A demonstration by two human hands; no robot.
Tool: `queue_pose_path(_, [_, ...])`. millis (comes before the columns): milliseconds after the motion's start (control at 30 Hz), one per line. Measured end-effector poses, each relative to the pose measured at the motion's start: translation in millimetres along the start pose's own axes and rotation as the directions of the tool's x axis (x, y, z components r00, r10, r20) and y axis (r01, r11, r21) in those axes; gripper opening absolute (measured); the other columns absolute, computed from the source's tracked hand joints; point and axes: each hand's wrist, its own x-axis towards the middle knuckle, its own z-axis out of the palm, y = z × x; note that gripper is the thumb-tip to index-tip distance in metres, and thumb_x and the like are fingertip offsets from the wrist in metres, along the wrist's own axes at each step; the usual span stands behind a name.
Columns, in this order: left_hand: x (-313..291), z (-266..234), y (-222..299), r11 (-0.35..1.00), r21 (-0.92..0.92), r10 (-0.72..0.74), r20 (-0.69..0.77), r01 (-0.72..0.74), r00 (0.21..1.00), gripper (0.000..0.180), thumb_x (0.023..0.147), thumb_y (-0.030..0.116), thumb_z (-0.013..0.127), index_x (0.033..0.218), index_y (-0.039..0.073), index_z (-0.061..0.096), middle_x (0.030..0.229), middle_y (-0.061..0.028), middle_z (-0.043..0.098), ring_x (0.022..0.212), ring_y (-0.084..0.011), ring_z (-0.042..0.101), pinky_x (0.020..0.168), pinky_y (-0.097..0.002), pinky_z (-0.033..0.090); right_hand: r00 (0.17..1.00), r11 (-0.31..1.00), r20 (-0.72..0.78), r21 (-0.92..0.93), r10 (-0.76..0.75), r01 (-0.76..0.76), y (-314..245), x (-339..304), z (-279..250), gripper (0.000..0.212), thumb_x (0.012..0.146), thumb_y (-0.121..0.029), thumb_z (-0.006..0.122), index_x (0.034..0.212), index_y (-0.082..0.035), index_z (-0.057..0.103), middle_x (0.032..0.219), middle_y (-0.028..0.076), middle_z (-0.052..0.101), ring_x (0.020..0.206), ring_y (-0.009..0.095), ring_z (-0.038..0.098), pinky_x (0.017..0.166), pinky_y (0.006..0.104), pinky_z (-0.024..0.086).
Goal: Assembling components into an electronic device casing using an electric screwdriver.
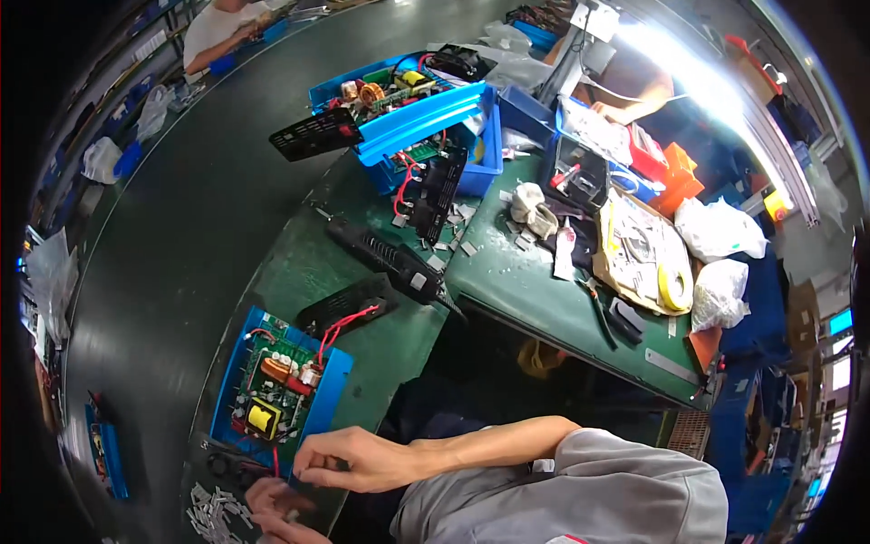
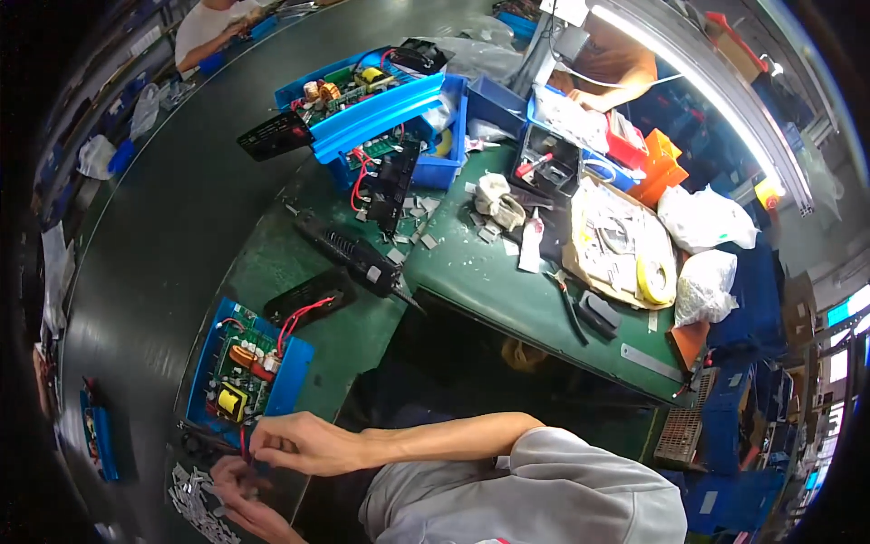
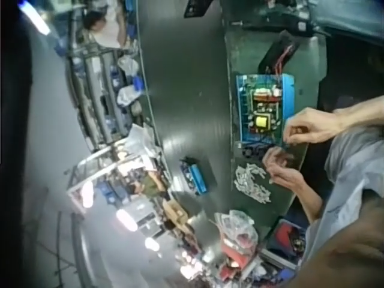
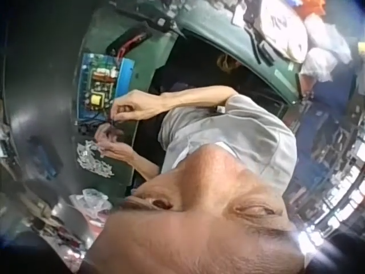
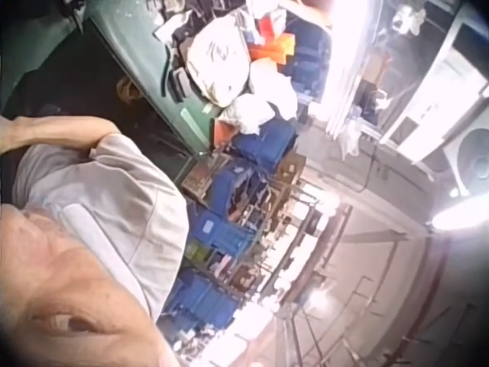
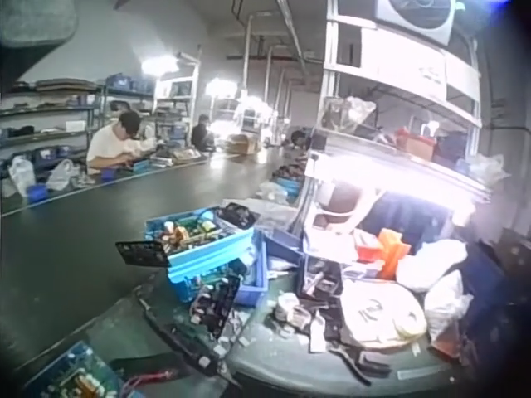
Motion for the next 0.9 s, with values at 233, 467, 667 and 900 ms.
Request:
queue_pose_path(233, [10, -3, 13, 0.960, 0.197, -0.193, -0.058, 0.201, 0.979, 0.080, 0.105, 0.065, 0.019, 0.092, 0.000, 0.064, 0.080, -0.0074, 0.060, 0.064, -0.0152, 0.054, 0.059, -0.0277, 0.045, 0.995, 0.988, -0.097, -0.153, -0.015, 0.000, 3, -9, -14, 0.021, 0.095, -0.010, 0.069, 0.115, -0.004, 0.068, 0.092, 0.007, 0.071, 0.082, 0.014, 0.070, 0.069, 0.0284, 0.056])
queue_pose_path(467, [19, 36, 33, 0.971, -0.045, -0.230, 0.097, 0.235, 0.968, 0.020, 0.095, -0.002, 0.063, 0.115, -0.006, 0.058, 0.113, -0.0159, 0.070, 0.101, -0.0199, 0.070, 0.091, -0.0306, 0.056, 0.986, 0.935, -0.163, -0.344, 0.030, -0.085, -1, -14, -54, 0.012, 0.093, -0.006, 0.070, 0.105, -0.002, 0.073, 0.098, 0.007, 0.070, 0.087, 0.016, 0.066, 0.078, 0.0285, 0.053])
queue_pose_path(667, [20, 39, 35, 0.931, -0.231, -0.249, 0.166, 0.283, 0.954, 0.019, 0.101, 0.004, 0.059, 0.117, -0.007, 0.056, 0.114, -0.0177, 0.069, 0.101, -0.0216, 0.070, 0.092, -0.0342, 0.059, 0.953, 0.953, -0.178, -0.133, 0.246, -0.271, -1, -15, -51, 0.018, 0.100, -0.008, 0.064, 0.116, -0.001, 0.069, 0.098, 0.003, 0.068, 0.085, 0.008, 0.066, 0.068, 0.0214, 0.049])
queue_pose_path(900, [22, 41, 31, 0.945, -0.171, -0.264, 0.105, 0.279, 0.959, 0.022, 0.097, 0.007, 0.068, 0.113, -0.007, 0.061, 0.103, -0.0163, 0.071, 0.092, -0.0219, 0.072, 0.086, -0.0339, 0.060, 0.972, 0.953, -0.150, -0.217, 0.183, -0.213, 1, -9, -46, 0.016, 0.100, -0.008, 0.064, 0.113, -0.002, 0.070, 0.099, 0.004, 0.069, 0.084, 0.009, 0.067, 0.067, 0.0220, 0.050])
